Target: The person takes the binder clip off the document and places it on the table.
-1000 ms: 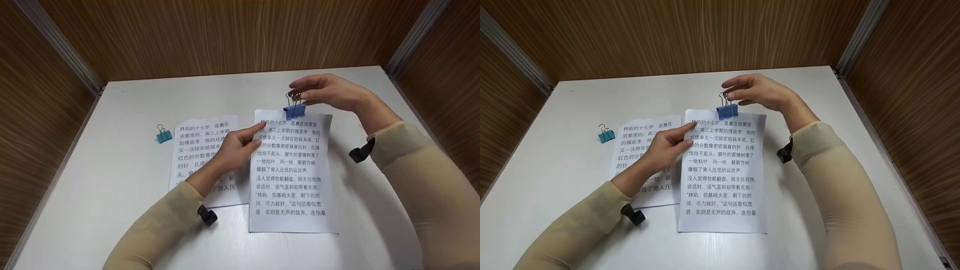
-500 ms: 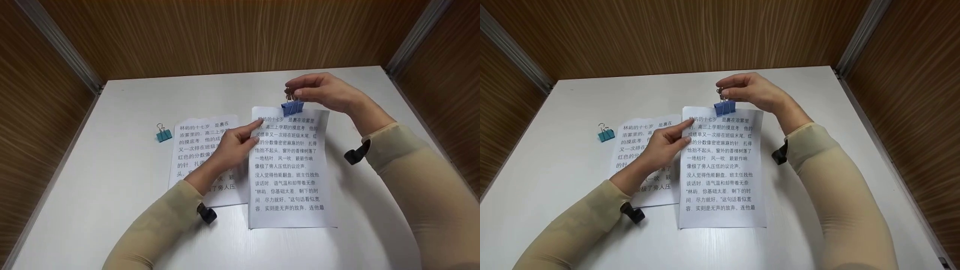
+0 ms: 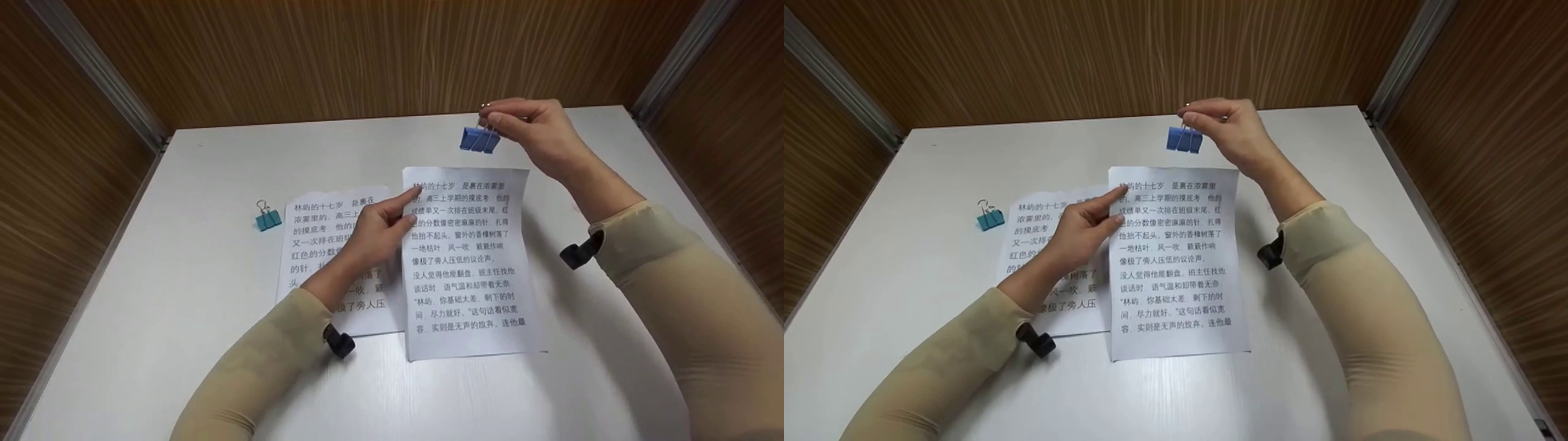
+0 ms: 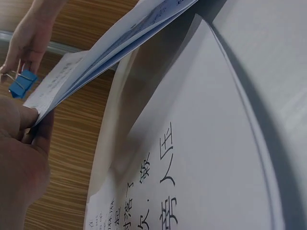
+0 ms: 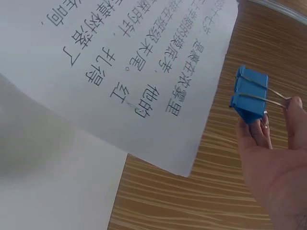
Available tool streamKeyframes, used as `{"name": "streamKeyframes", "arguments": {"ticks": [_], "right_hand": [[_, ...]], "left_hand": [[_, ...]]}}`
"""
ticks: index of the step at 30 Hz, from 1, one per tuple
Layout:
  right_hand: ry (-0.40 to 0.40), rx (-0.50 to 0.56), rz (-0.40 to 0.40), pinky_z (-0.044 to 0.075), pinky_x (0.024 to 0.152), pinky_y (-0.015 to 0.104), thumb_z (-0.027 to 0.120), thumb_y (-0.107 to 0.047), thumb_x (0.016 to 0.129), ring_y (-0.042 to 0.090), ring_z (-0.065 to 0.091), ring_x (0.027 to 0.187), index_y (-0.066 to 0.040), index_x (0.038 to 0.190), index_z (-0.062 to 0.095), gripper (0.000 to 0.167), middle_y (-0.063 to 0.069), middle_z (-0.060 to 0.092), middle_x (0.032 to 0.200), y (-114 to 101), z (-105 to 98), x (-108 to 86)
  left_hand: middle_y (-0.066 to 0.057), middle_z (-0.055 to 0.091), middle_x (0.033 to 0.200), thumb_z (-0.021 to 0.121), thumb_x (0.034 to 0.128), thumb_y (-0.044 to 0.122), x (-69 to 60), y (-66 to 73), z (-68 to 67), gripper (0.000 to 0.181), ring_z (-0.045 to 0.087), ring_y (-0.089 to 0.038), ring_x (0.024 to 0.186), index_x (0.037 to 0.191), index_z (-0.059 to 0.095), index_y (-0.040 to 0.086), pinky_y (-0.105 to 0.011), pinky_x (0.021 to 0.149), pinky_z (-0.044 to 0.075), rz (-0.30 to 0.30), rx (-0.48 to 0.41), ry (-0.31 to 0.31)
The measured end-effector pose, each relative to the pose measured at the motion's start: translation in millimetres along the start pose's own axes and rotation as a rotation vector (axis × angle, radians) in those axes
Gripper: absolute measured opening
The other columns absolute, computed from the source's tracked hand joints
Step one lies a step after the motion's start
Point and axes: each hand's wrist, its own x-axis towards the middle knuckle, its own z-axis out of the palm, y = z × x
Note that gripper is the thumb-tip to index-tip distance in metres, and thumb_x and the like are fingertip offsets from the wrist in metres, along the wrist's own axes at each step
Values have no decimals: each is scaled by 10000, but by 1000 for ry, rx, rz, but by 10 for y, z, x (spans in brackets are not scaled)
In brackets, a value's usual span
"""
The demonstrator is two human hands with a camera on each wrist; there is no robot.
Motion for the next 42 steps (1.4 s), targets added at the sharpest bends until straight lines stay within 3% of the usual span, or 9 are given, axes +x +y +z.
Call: {"name": "streamKeyframes", "arguments": {"ticks": [5,7,12,23,28,37,42], "right_hand": [[66,-43,-11,528,1070,271,728,-130,1020,246,656,1175,51,1179,783,247,123,711,1206,-32,-73,-34],[73,-28,-15,529,1071,275,734,-131,1015,253,670,1143,66,1178,775,259,140,720,1190,-32,-120,-55],[82,32,-13,541,1041,250,760,-118,990,240,683,1063,82,1172,768,270,145,749,1115,11,-257,-133],[139,84,69,545,1017,220,786,-106,970,195,698,1057,73,1179,772,276,95,771,1098,235,-567,-322],[183,119,93,554,999,219,782,-77,969,194,727,1069,86,1158,773,250,110,787,1099,390,-678,-420],[220,11,201,557,969,192,751,-162,1004,160,718,1091,38,1161,777,256,93,763,1161,660,-836,-617],[207,-54,251,575,940,196,715,-186,1031,141,721,1052,41,1192,761,281,52,768,1123,781,-880,-670]], "left_hand": [[-55,663,816,662,1027,38,73,-31,-5,560,539,-102,655,1531,572,267,-206,565,447,-19,10,18],[-59,748,1018,656,1032,33,114,-40,-9,556,636,-105,763,1534,573,256,-213,650,525,-22,5,22],[-44,714,1346,642,1044,29,216,-63,-12,553,728,-170,1019,1551,562,233,-294,860,604,-48,-16,17],[-67,639,1476,631,1051,28,337,-137,7,567,748,-191,989,1569,535,238,-307,815,623,-114,-12,33],[-65,553,1573,628,1049,17,364,-193,4,574,731,-167,1047,1572,530,233,-277,881,609,-142,-9,44],[-68,529,1592,627,1048,16,352,-252,-7,575,683,-123,1188,1578,519,208,-217,1007,545,-168,9,35],[-91,594,1529,621,1051,10,342,-285,-6,574,733,-172,1098,1582,515,201,-269,940,594,-162,-6,29]]}}
